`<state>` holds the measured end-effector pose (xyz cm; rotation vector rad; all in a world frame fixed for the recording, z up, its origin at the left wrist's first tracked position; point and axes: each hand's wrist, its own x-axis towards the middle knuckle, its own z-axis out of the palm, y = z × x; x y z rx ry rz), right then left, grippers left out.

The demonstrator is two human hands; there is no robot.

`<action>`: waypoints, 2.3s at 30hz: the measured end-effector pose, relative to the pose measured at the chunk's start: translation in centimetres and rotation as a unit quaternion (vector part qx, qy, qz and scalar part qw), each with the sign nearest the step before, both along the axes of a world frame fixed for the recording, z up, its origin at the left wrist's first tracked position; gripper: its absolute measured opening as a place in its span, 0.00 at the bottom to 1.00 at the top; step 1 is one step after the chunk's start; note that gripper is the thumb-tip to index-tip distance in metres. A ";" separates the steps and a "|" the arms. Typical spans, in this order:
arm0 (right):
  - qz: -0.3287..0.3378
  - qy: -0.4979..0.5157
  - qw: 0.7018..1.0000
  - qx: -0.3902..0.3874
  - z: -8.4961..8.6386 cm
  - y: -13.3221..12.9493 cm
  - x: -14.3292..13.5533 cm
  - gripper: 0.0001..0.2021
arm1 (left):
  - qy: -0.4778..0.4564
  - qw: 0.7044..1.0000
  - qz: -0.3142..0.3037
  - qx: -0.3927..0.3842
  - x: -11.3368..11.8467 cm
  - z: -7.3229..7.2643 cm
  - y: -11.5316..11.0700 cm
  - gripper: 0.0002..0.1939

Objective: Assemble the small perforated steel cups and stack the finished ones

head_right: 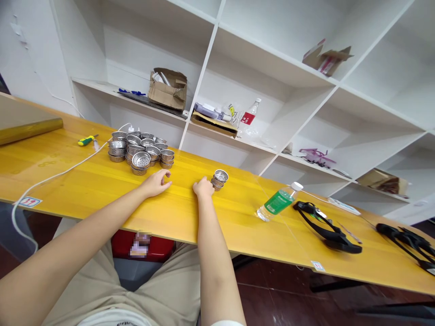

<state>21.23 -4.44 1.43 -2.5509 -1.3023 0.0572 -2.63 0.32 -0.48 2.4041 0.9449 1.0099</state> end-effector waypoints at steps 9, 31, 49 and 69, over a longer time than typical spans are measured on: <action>-0.077 0.047 0.996 0.027 -0.8 0.0 6.3 0.25 | -0.003 1.000 -0.003 -0.005 0.0 -0.2 0.1 0.14; 0.047 0.000 0.994 0.095 -2.2 -0.2 6.2 0.14 | 0.017 0.930 0.318 0.182 -3.0 6.9 -1.4 0.33; 0.096 -0.014 0.989 0.109 -2.7 0.6 5.2 0.13 | 0.176 0.919 0.345 0.081 -5.0 6.0 1.4 0.38; 0.207 -0.025 0.933 0.294 0.1 0.8 -4.5 0.21 | 0.192 0.952 0.088 0.220 -1.8 9.0 -1.3 0.37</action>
